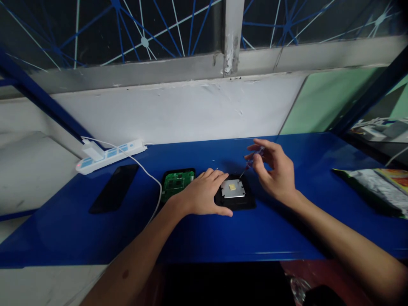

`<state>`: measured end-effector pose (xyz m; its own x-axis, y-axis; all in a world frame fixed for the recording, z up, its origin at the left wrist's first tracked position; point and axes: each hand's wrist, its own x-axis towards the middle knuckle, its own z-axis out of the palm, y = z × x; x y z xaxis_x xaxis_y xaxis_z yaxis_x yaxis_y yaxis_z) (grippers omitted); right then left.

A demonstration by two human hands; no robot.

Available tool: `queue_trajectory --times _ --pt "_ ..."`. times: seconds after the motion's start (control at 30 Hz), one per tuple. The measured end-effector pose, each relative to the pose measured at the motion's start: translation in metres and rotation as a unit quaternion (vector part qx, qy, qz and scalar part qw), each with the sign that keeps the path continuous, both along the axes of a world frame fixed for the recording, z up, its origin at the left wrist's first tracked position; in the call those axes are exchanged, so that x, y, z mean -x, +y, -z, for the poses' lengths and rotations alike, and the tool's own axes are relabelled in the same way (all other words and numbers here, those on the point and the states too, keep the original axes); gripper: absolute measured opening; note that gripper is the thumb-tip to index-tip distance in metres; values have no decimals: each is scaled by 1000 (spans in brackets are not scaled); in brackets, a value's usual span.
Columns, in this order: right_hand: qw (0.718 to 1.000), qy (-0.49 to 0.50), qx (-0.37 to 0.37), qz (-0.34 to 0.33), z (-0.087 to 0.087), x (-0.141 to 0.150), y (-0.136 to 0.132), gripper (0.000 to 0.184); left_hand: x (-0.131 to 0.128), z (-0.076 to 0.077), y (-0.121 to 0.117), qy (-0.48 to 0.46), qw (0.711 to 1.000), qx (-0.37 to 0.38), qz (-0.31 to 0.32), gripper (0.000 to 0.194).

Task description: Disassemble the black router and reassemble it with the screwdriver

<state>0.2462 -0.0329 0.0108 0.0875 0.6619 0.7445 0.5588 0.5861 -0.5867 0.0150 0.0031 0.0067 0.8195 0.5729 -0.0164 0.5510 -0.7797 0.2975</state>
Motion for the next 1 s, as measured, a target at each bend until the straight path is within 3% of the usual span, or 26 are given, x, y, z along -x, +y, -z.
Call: queue_trajectory --times 0.2,0.37,0.53,0.67,1.0 --pt "999 19 -24 30 0 -2 3 33 1 -6 -3 15 1000 14 -1 118" --pt "999 4 7 38 4 -3 8 27 1 -7 -2 -4 1000 15 -13 126" --pt "999 11 47 18 11 1 11 24 -1 -6 0 -60 998 -7 -11 97" --pt "999 30 38 -4 13 3 9 24 -2 -5 0 -61 997 -37 15 74" --pt "997 71 5 -2 8 4 6 24 -1 -3 3 -49 997 -65 6 77"
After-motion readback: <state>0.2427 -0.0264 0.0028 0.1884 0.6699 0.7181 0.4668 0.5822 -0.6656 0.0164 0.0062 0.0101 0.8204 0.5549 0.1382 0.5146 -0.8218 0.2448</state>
